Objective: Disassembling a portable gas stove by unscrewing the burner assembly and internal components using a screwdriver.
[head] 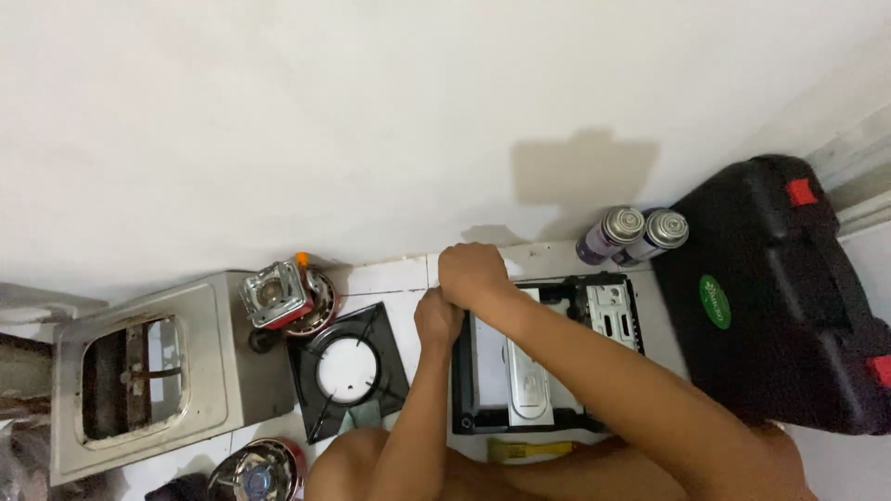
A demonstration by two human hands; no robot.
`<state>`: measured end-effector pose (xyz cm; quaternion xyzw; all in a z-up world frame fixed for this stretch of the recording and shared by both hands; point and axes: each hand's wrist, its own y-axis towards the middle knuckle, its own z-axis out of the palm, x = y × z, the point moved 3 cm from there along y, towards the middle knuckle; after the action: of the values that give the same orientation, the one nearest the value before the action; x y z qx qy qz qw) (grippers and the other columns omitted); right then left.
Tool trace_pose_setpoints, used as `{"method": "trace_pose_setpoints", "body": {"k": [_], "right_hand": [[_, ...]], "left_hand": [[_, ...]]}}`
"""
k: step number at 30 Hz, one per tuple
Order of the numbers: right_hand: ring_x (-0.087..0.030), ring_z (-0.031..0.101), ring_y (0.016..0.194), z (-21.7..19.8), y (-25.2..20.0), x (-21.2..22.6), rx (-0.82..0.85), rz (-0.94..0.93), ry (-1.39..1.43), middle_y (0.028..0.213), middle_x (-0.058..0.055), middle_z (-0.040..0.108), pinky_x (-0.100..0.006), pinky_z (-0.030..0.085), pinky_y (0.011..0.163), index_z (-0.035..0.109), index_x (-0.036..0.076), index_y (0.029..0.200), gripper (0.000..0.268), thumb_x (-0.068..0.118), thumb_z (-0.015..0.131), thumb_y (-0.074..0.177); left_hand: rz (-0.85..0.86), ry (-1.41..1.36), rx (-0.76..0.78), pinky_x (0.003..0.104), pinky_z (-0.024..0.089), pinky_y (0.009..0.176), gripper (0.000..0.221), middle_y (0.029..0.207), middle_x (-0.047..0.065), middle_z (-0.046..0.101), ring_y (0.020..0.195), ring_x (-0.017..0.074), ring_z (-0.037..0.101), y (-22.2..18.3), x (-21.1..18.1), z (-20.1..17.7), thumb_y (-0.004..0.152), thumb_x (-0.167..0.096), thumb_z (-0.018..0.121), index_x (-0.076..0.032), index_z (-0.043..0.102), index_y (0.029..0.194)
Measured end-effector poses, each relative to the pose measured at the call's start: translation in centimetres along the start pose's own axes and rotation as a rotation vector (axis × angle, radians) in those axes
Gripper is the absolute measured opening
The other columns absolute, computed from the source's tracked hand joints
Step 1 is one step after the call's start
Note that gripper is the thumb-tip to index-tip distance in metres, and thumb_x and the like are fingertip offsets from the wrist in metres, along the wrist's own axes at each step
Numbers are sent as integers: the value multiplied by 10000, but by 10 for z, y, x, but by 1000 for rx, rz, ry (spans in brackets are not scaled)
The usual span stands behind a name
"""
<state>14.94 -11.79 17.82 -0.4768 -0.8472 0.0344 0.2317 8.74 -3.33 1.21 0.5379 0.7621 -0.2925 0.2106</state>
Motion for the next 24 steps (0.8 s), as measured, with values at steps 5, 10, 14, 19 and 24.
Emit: {"method": "trace_pose_setpoints", "body": {"k": [5, 10, 14, 19, 24], "right_hand": [[-238, 626, 523, 8, 6, -2, 15, -53, -55, 558, -142, 627, -396, 566, 462, 694, -19, 684, 230, -16, 566, 875], [-233, 628, 530, -1, -4, -4, -11, -141, -120, 588, -137, 627, -358, 550, 471, 692, -24, 762, 168, -28, 576, 884], [-280, 678, 648, -1, -6, -7, 40, -223, -131, 712, -192, 674, -433, 594, 585, 688, -76, 1006, 165, -46, 547, 927], [-310, 710, 765, 0, -7, -8, 123, -216, -127, 861, -221, 721, -451, 620, 699, 634, -31, 1330, 391, -50, 517, 957], [-375, 698, 961, 10, -7, -15, 156, -180, -176, 1154, -264, 670, -494, 598, 805, 507, 127, 1525, 517, 77, 493, 1011]], "left_hand": [[24, -1, -8, 359, 519, 709, 255, 644, 76, 538, 714, 197, 564, -6, 1, -2, 973, -126, 532, -74, 660, 758], [21, -11, -11, 394, 549, 761, 249, 690, 97, 593, 782, 232, 601, -10, -11, -10, 996, -143, 548, -65, 685, 803], [49, -3, -15, 415, 546, 791, 218, 746, 108, 620, 837, 261, 621, -15, -21, -18, 997, -129, 572, -51, 705, 842], [94, 33, -22, 413, 553, 824, 229, 780, 102, 640, 881, 264, 632, -20, -26, -25, 1013, -154, 584, -67, 727, 856], [136, 44, -43, 394, 560, 802, 240, 775, 58, 651, 881, 263, 639, -20, -25, -25, 997, -141, 585, -104, 727, 806]]}}
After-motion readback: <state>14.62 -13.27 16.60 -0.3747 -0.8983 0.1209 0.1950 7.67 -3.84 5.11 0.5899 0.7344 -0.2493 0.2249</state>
